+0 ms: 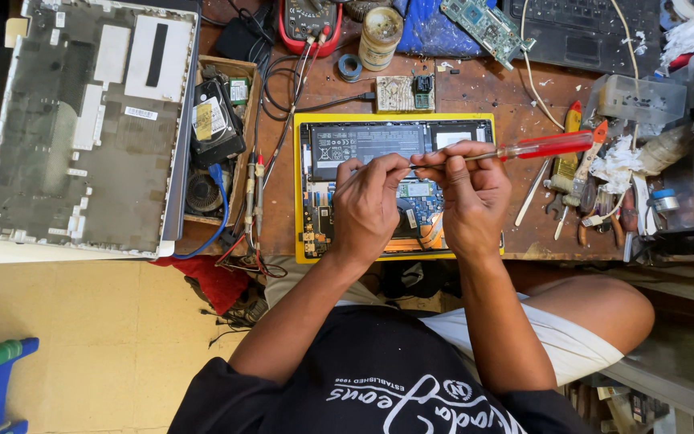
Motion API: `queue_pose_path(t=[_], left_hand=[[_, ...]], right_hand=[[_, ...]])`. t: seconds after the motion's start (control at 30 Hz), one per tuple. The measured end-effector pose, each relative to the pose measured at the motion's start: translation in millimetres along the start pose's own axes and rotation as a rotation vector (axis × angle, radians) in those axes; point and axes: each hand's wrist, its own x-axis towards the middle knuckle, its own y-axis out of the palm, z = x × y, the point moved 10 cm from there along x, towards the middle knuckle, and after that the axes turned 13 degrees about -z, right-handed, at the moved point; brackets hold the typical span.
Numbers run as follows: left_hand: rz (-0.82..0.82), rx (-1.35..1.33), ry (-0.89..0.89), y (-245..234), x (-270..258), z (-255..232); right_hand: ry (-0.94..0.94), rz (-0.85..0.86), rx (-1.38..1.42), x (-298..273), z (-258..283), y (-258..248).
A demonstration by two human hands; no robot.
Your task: The person removes screws from a laptop battery using a screwdriver, then disconnects the battery cable and lifts the battery out of the chassis. The person works at a cluttered workbench with various tools and electronic parts visible.
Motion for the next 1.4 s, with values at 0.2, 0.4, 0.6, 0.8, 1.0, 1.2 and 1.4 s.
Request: queue_pose_path(t=[0.2, 0.4, 0.6, 0.8, 1.0, 1.2, 1.4], left_hand=[[0.041, -0.083, -0.078, 8.7, 5.0, 2.0], [0.028, -0.506, -0.437, 7.8, 8.1, 13.1], [0.036, -0.621, -0.667, 15.6, -8.0, 32.3], [0.003, -0.612, -0.728, 13.7, -16.2, 41.4], [-0.03, -0.61, -0.722, 9.3, -16.0, 45.3], [-0.076, -0.582, -0.683, -2.0, -12.1, 51.7], [-0.124, -0.24, -0.579, -36.4, 5.9, 62.9]], right_hand=[[-0.034, -0.016, 0.004, 1.2, 16.8, 6.3], [-0.076, -0.088, 0.037, 7.9, 27.5, -14.5], [-0.165, -0.118, 0.062, 5.0, 42.4, -17.2], [-0.201, -0.108, 0.061, 0.3, 44.1, -4.7], [-0.219, -0.088, 0.047, -1.3, 44.5, 4.4], [-0.212, -0.06, 0.034, -3.0, 35.7, 16.8], [-0.225, 0.091, -0.053, -3.5, 28.2, 61.1]])
